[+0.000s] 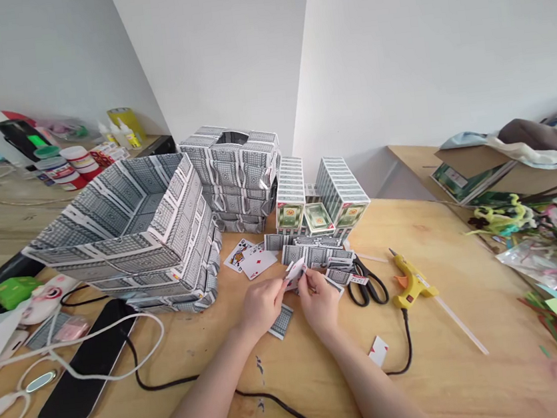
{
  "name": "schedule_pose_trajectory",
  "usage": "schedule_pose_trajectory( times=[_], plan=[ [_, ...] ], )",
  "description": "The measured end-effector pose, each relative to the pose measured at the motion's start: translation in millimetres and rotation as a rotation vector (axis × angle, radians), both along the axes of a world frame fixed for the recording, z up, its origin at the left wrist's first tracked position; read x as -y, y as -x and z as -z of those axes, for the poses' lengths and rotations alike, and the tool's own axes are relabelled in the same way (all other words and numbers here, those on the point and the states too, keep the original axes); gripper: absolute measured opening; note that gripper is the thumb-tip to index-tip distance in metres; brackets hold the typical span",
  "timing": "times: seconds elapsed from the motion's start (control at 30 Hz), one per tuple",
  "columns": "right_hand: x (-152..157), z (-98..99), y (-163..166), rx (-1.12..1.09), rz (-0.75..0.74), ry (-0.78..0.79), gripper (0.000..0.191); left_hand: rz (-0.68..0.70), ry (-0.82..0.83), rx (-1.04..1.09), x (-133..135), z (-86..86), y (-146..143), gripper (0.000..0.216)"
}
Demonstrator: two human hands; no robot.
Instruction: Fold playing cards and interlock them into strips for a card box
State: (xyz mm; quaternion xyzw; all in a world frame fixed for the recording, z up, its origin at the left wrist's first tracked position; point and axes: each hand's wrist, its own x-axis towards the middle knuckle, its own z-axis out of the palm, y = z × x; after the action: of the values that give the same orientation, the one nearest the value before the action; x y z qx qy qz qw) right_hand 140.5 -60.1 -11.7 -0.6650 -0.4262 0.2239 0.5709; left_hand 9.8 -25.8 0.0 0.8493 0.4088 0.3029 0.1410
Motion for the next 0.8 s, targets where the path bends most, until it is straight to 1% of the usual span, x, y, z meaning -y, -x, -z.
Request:
schedule_pose_trajectory(
  times=[0.07, 0.1, 0.2, 0.3, 0.37, 0.43, 0.57, 0.67, 0.8],
  plan=[
    [1.7, 0.7, 1.5, 0.04, 0.068, -0.031, 0.013, 0.018, -0.034, 0.0, 3.0, 0.3, -1.9, 0.025],
    [1.6, 0.7, 1.4, 0.029, 0.059, -0.041, 0.011, 0.012, -0.044, -0.001, 4.0, 0.6, -2.3, 0.024],
    [-1.8, -0.6, -1.5, -0.082, -0.087, -0.05, 0.009, -0.031, -0.054, -0.018, 4.5, 2.5, -1.4, 0.025],
    [-6.9, -2.7, -6.1, -0.193, -0.22, -0.063, 0.016, -0.046, -0.056, -0.044, 1.9, 5.5, 1.1, 0.024],
    [-9.3, -2.9, -8.4, -0.192, -0.265, -0.048, 0.023, -0.049, -0.069, -0.054, 0.0, 7.2, 2.5, 0.023],
    [-10.2, -1.5, -9.6, -0.145, -0.289, -0.029, 0.024, -0.059, -0.096, -0.04, -1.2, 8.1, 3.2, 0.022],
    [-8.9, 3.1, -9.2, -0.004, -0.249, -0.022, 0.025, -0.076, -0.171, -0.002, -1.2, 8.1, 2.8, 0.021],
    [-7.0, 2.9, -7.6, 0.088, -0.194, -0.026, 0.023, -0.079, -0.211, -0.031, 0.2, 7.5, 1.4, 0.021],
    [-3.8, -2.3, -4.2, 0.198, -0.06, -0.041, 0.023, -0.029, -0.241, -0.045, 2.4, 4.9, -0.1, 0.017]
  ],
)
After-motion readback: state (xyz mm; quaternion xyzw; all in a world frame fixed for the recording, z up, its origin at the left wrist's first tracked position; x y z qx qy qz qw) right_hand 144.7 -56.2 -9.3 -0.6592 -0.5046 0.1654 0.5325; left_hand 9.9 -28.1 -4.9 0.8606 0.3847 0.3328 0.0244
